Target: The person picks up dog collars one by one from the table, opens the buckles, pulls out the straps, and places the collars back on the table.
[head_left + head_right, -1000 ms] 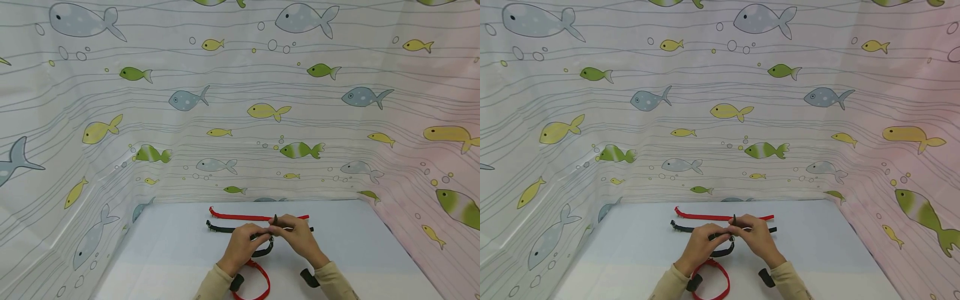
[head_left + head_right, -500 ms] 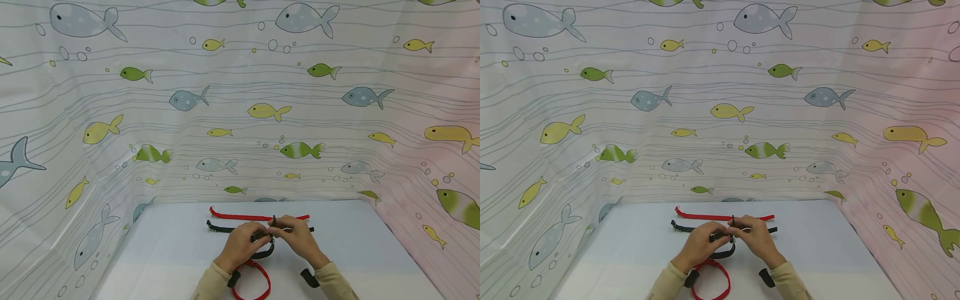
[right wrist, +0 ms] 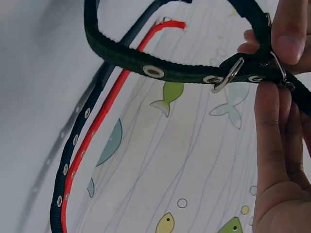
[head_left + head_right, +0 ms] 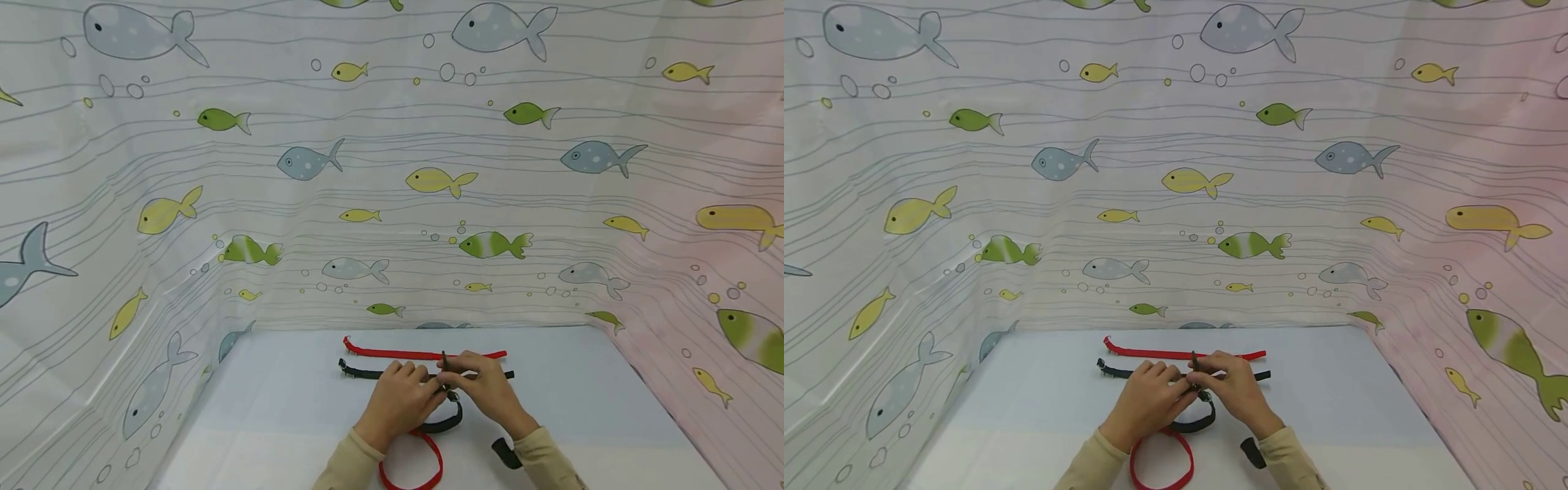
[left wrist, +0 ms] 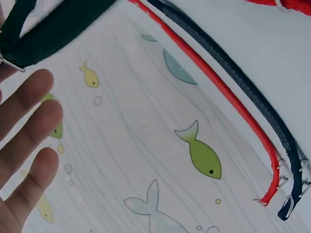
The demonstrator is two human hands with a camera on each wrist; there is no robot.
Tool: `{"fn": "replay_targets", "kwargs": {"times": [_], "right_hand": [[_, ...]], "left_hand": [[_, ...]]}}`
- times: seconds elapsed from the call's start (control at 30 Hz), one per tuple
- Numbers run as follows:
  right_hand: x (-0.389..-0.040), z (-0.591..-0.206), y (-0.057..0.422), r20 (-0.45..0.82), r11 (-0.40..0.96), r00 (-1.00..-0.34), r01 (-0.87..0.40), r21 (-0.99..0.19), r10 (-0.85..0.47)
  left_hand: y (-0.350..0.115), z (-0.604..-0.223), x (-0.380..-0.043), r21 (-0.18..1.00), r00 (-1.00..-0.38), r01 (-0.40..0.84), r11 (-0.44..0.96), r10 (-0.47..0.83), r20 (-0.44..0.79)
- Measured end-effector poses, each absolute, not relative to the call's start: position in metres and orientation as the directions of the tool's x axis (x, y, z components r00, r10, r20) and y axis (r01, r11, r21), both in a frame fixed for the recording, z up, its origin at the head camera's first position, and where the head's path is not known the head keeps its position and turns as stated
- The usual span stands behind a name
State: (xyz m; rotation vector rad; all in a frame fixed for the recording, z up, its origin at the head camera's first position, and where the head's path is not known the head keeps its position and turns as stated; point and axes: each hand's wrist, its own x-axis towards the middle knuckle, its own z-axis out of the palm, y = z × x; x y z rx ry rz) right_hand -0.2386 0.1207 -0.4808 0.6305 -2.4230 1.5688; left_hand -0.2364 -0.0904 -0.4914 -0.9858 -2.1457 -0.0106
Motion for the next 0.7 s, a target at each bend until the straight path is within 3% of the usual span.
{"fn": "replay_targets", "kwargs": {"times": [0.27, 0.5, 0.7], "right_hand": [[-0.240, -0.481, 0.119, 0.408, 0.337, -0.871, -0.484, -0.807, -0.275], [-0.239, -0.481, 0.116, 0.394, 0.372, -0.878, -0.473, -0.799, -0.272], [-0.238, -0.481, 0.118, 0.410, 0.395, -0.842, -0.529, -0.751, -0.350]], "left_hand": [[-0.084, -0.495, -0.233, -0.327, -0.459, 0.629, 0.705, 0.677, 0.576], [-0.081, -0.503, -0.238, -0.322, -0.437, 0.655, 0.684, 0.690, 0.576], [-0.089, -0.506, -0.243, -0.133, -0.485, 0.725, 0.675, 0.639, 0.598]]}}
